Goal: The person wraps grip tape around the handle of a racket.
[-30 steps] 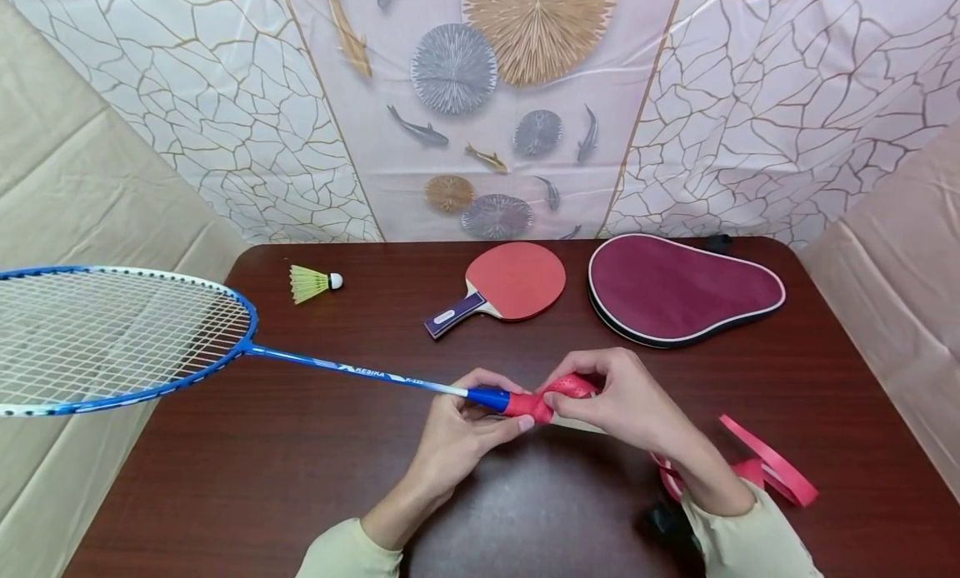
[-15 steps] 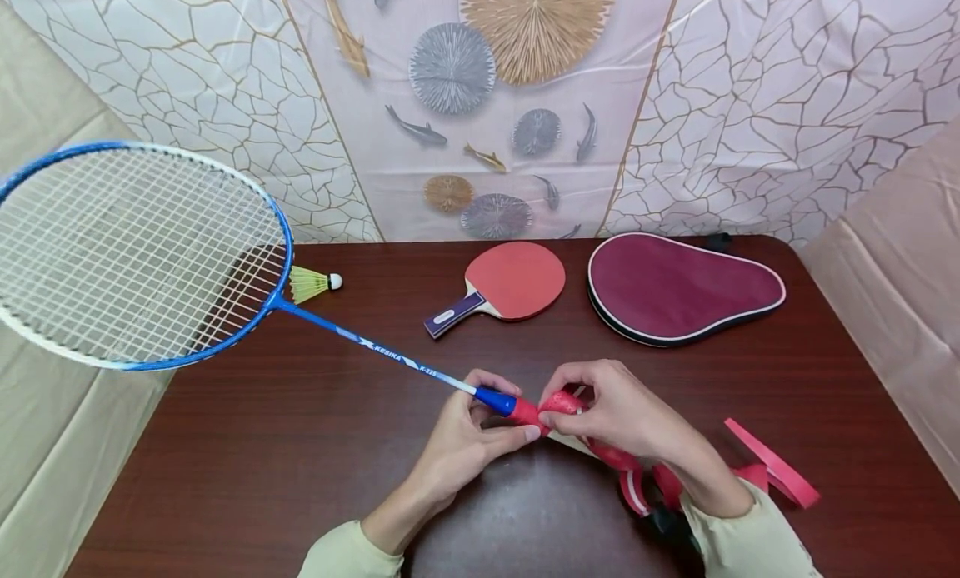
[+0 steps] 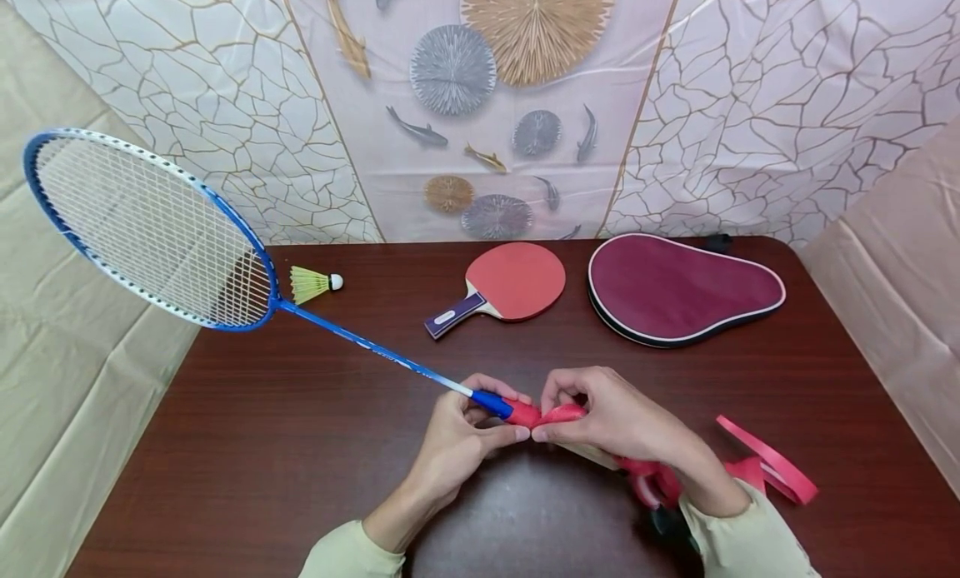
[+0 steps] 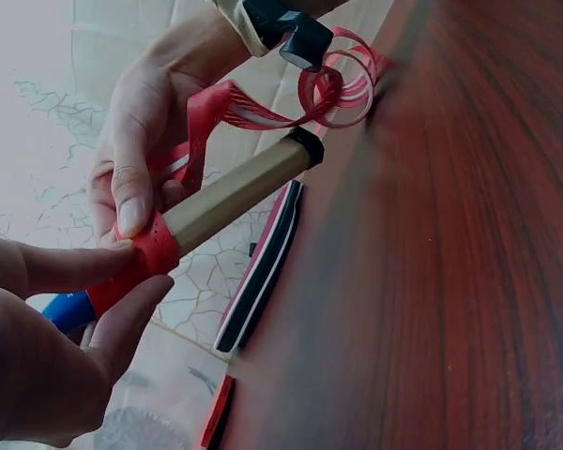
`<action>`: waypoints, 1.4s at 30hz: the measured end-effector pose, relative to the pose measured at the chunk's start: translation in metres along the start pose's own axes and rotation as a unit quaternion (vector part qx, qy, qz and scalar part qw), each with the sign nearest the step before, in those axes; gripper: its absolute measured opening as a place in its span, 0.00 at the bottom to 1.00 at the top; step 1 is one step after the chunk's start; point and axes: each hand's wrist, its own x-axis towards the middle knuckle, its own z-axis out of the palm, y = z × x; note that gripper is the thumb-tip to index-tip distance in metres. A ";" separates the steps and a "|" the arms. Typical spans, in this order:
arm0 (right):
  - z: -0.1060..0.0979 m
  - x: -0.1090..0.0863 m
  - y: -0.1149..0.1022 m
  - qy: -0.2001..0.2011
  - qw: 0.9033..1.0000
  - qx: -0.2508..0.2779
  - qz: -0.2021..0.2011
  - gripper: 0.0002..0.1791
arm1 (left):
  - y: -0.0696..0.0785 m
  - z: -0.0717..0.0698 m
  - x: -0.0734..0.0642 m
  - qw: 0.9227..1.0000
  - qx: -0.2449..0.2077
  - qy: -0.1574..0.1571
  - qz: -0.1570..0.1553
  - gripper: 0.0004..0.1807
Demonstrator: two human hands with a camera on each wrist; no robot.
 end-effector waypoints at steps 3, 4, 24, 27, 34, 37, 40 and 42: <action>-0.005 -0.003 0.000 0.005 1.000 0.001 0.011 0.14 | 0.000 0.000 0.000 1.000 0.001 -0.011 0.013 0.20; -0.007 -0.003 0.000 0.003 1.000 0.004 0.012 0.14 | 0.000 0.000 0.000 1.000 0.000 -0.013 0.016 0.19; -0.012 -0.003 0.000 0.032 0.999 0.017 0.008 0.06 | 0.005 -0.002 -0.001 1.000 0.002 -0.021 0.018 0.18; -0.012 -0.003 0.000 0.013 1.000 0.010 0.009 0.08 | 0.004 -0.003 -0.001 0.999 0.004 -0.025 0.024 0.18; -0.015 -0.003 0.004 -0.063 0.998 0.019 -0.007 0.08 | 0.004 -0.003 -0.001 0.998 0.004 -0.041 0.037 0.19; -0.016 -0.004 0.007 -0.087 0.996 0.032 -0.003 0.08 | 0.003 -0.002 -0.002 0.998 -0.003 -0.047 0.034 0.20; -0.016 -0.004 0.008 -0.092 0.995 0.038 -0.003 0.08 | 0.004 0.000 -0.002 0.998 -0.002 -0.052 0.033 0.21; -0.017 -0.004 0.008 -0.086 0.995 0.040 -0.009 0.07 | 0.005 0.000 -0.002 0.998 0.004 -0.050 0.033 0.22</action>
